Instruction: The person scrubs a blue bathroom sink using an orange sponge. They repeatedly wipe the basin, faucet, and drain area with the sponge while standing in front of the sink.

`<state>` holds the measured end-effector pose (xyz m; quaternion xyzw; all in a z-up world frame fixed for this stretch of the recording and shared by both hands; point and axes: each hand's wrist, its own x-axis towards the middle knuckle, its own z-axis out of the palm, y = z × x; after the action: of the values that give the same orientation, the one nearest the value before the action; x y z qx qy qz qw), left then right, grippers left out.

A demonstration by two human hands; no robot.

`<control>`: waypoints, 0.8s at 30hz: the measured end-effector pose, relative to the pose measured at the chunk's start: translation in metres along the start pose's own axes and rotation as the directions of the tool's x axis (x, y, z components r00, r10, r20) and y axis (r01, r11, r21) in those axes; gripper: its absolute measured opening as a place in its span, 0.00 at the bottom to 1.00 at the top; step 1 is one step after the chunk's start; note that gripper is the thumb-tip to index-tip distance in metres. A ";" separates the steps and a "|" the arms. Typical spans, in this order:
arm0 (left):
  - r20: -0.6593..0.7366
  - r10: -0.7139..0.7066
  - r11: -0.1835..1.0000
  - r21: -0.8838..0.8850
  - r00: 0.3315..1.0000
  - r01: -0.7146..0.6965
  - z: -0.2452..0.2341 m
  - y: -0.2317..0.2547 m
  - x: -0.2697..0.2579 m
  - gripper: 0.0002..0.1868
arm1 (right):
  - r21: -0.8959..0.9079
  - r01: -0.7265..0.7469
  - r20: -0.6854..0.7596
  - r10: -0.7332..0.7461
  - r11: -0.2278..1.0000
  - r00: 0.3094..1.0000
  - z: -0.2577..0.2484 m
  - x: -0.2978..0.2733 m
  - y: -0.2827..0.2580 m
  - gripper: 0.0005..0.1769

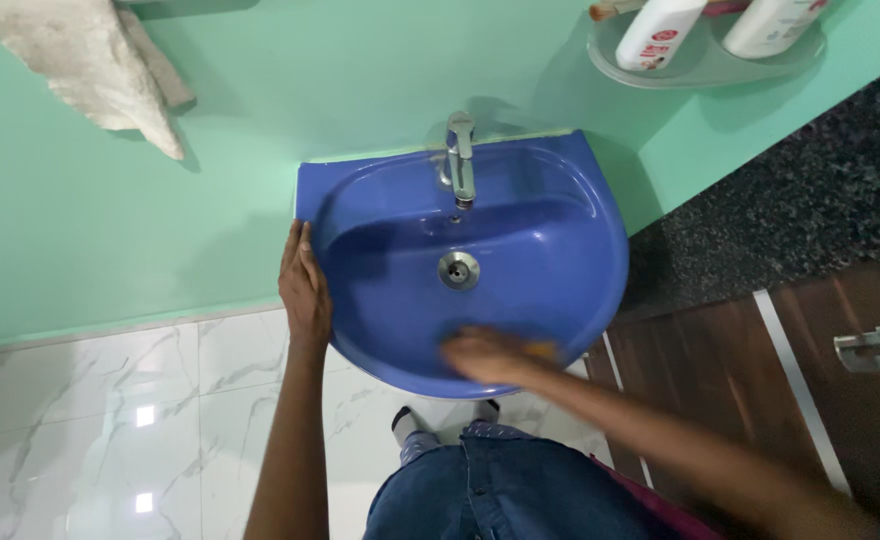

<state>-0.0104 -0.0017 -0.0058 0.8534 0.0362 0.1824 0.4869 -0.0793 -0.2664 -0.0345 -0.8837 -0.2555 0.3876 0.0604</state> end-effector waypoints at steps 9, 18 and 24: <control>0.021 0.073 0.997 0.023 0.997 -0.074 0.004 -0.011 -0.001 0.32 | 0.266 0.586 -0.449 -0.439 0.766 0.778 0.001 -0.036 -0.047 0.20; 0.035 0.153 0.980 0.121 0.988 -0.156 0.008 -0.038 0.002 0.25 | -0.259 0.580 -0.507 -0.620 0.773 0.599 0.016 -0.007 -0.079 0.12; 0.079 0.186 0.967 0.165 0.979 -0.196 0.012 -0.058 0.001 0.29 | -0.174 0.642 -0.584 -0.603 0.747 0.543 0.017 0.005 -0.077 0.28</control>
<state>0.0013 0.0189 -0.0606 0.8970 -0.0459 0.1978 0.3926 -0.1192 -0.1990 -0.0262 -0.8076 -0.5064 0.0433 0.2991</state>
